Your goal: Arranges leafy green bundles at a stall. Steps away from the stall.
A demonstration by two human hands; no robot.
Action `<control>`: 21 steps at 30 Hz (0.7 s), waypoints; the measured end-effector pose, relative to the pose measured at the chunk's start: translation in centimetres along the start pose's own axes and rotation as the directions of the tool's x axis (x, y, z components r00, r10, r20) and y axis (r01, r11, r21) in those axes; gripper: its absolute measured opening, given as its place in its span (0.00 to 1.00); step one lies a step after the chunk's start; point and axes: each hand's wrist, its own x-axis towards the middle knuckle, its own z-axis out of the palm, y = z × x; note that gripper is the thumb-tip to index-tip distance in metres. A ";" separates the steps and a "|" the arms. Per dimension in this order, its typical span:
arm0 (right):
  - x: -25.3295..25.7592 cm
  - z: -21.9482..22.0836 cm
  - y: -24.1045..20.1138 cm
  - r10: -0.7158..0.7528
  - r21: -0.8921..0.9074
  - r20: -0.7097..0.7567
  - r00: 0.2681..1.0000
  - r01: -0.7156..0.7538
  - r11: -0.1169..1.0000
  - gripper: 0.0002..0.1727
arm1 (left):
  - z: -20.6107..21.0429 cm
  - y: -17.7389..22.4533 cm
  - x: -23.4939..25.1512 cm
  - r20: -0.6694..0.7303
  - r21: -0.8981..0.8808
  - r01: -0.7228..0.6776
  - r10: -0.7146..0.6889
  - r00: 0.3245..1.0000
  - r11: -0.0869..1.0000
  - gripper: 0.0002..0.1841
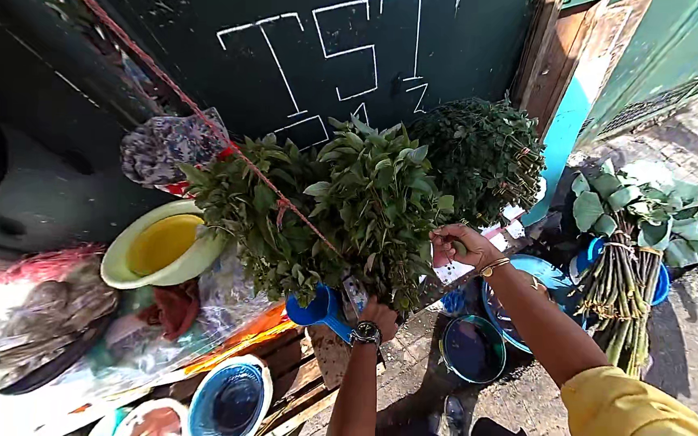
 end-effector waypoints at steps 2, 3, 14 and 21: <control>-0.5 -0.1 0.1 0.008 0.062 0.030 1.000 -0.009 0.998 0.12 | 0.1 0.1 0.1 0.000 -0.004 -0.007 0.007 1.000 1.000 0.28; -1.3 0.0 0.0 -0.007 0.115 0.069 0.998 -0.001 0.993 0.12 | 0.1 0.1 0.1 0.000 0.002 -0.007 0.007 1.000 1.000 0.29; -9.6 0.2 1.8 -0.364 -0.326 0.005 0.931 0.346 0.880 0.06 | -0.1 0.0 -0.1 0.000 -0.019 0.006 -0.006 1.000 1.000 0.28; -9.6 -1.2 4.1 -0.360 -0.422 -0.030 0.932 0.315 0.850 0.04 | 0.6 -0.5 0.2 -0.108 -0.021 0.022 -0.024 0.994 1.000 0.28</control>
